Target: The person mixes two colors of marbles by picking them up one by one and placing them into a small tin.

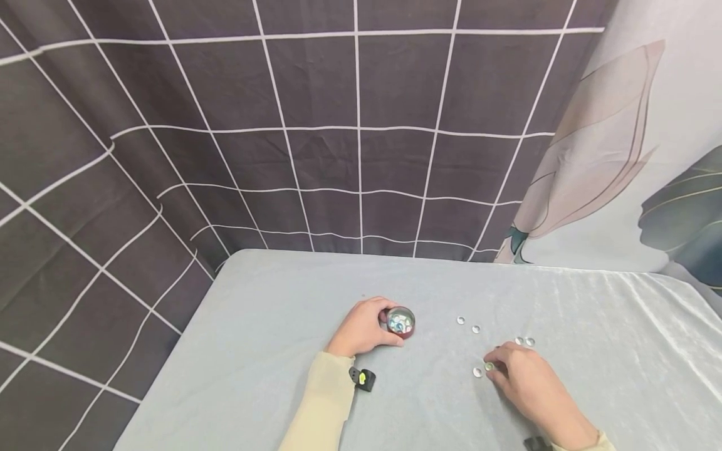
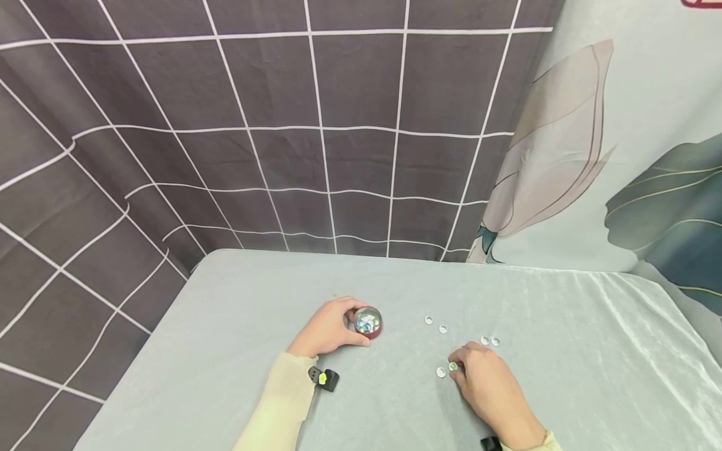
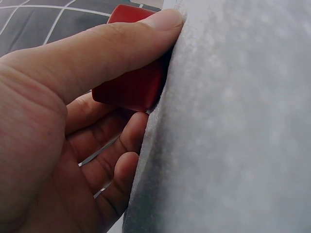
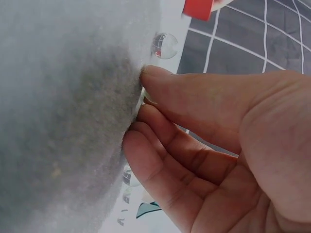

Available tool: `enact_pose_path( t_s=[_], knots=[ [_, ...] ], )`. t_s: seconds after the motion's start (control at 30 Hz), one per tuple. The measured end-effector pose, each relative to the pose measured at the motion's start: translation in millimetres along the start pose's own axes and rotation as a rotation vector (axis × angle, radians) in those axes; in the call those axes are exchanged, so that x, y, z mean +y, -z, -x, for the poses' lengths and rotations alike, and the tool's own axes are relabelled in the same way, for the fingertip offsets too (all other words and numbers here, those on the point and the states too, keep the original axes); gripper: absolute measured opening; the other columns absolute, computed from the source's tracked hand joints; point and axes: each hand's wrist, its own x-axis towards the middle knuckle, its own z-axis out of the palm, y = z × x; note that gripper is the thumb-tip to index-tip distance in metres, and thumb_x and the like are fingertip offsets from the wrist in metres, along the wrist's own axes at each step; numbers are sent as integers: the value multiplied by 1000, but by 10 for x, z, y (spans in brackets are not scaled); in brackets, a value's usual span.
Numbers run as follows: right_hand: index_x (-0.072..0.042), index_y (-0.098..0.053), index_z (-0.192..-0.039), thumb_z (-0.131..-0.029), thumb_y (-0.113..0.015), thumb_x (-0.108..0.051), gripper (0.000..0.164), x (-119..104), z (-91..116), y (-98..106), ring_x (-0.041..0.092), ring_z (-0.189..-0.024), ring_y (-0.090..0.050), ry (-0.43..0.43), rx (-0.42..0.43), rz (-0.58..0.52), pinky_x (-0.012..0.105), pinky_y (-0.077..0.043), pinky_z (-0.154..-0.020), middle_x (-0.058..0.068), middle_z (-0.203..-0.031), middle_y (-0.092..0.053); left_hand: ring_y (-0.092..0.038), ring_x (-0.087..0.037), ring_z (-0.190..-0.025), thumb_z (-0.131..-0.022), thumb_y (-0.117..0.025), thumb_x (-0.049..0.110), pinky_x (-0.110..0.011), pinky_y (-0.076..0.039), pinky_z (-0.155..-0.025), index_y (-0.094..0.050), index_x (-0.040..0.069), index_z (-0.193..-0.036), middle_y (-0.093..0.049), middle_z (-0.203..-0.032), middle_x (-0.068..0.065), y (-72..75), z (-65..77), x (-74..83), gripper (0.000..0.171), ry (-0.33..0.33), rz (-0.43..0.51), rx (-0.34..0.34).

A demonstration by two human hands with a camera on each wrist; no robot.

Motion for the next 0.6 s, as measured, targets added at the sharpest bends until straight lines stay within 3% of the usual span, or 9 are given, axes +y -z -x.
enact_pose_path(
  t_s=[0.6],
  knots=[
    [-11, -75, -86, -73, -85, -6, 17, -15, 15, 20, 16, -77, -65, 24, 44, -4, 40, -54, -75, -5, -84, -67, -53, -5, -79, -66, -95, 28, -27, -44, -82, -71, 15, -119, -60, -87, 11, -6, 7, -12, 59, -3, -1, 4]
  ],
)
